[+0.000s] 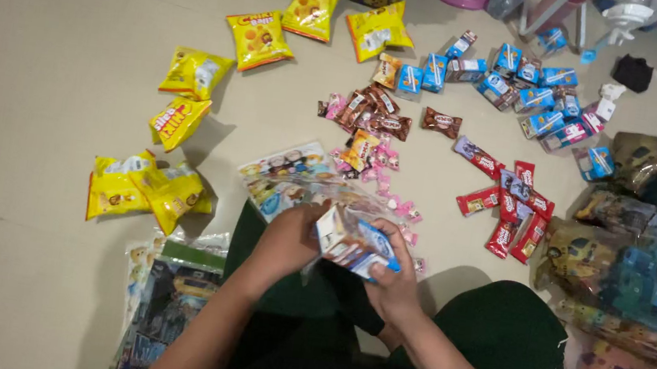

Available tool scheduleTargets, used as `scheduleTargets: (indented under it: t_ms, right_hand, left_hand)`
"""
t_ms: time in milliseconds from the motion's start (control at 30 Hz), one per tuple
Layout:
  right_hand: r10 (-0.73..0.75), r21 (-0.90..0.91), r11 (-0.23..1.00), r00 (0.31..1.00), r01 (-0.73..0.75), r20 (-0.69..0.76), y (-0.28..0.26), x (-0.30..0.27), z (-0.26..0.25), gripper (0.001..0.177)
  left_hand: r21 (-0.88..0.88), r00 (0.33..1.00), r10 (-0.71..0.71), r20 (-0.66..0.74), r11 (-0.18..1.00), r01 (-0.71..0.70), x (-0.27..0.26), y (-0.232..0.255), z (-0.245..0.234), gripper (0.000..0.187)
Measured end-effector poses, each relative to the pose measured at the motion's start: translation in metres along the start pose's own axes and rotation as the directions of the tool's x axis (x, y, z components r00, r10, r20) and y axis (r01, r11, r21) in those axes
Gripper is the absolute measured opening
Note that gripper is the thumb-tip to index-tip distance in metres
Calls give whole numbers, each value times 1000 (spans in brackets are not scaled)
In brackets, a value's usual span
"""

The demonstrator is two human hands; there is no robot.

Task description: Packaging various snacks and candies into a larger plastic bag.

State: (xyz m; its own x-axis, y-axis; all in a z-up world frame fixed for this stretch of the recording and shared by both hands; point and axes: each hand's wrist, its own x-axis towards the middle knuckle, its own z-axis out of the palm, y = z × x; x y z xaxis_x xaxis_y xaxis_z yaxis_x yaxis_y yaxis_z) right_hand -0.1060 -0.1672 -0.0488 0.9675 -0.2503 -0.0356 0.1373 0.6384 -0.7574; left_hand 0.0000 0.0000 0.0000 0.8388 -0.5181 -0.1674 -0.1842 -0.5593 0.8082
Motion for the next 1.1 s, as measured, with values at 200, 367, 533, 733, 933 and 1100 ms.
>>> scheduleTargets:
  t_ms: [200, 367, 533, 733, 933, 1100]
  right_hand:
    - [-162, -562, 814, 986, 148, 25, -4, -10, -37, 73]
    - [-405, -792, 502, 904, 347, 138, -30, -15, -14, 71]
    - [-554, -816, -146, 637, 559, 536, -48, -5, 3, 80]
    - [-593, -739, -480, 447, 472, 670, -39, 15, 22, 70]
    - [-633, -770, -453, 446, 449, 633, -26, 17, 30, 77]
    - [-670, -852, 48, 650, 521, 359, -3, 29, 33, 94]
  left_hand:
    - [-249, 998, 67, 2, 966, -65, -11, -4, -36, 29]
    - [-337, 996, 93, -13, 937, -92, -15, 28, -45, 24]
    - [-215, 981, 183, -57, 958, -191, -25, 41, -28, 26]
    - [290, 842, 431, -324, 893, -346, -35, 39, -21, 18]
    - [-167, 930, 220, -296, 946, -277, -40, 25, -25, 32]
    - [-373, 962, 49, -267, 916, -150, -44, 32, -24, 23]
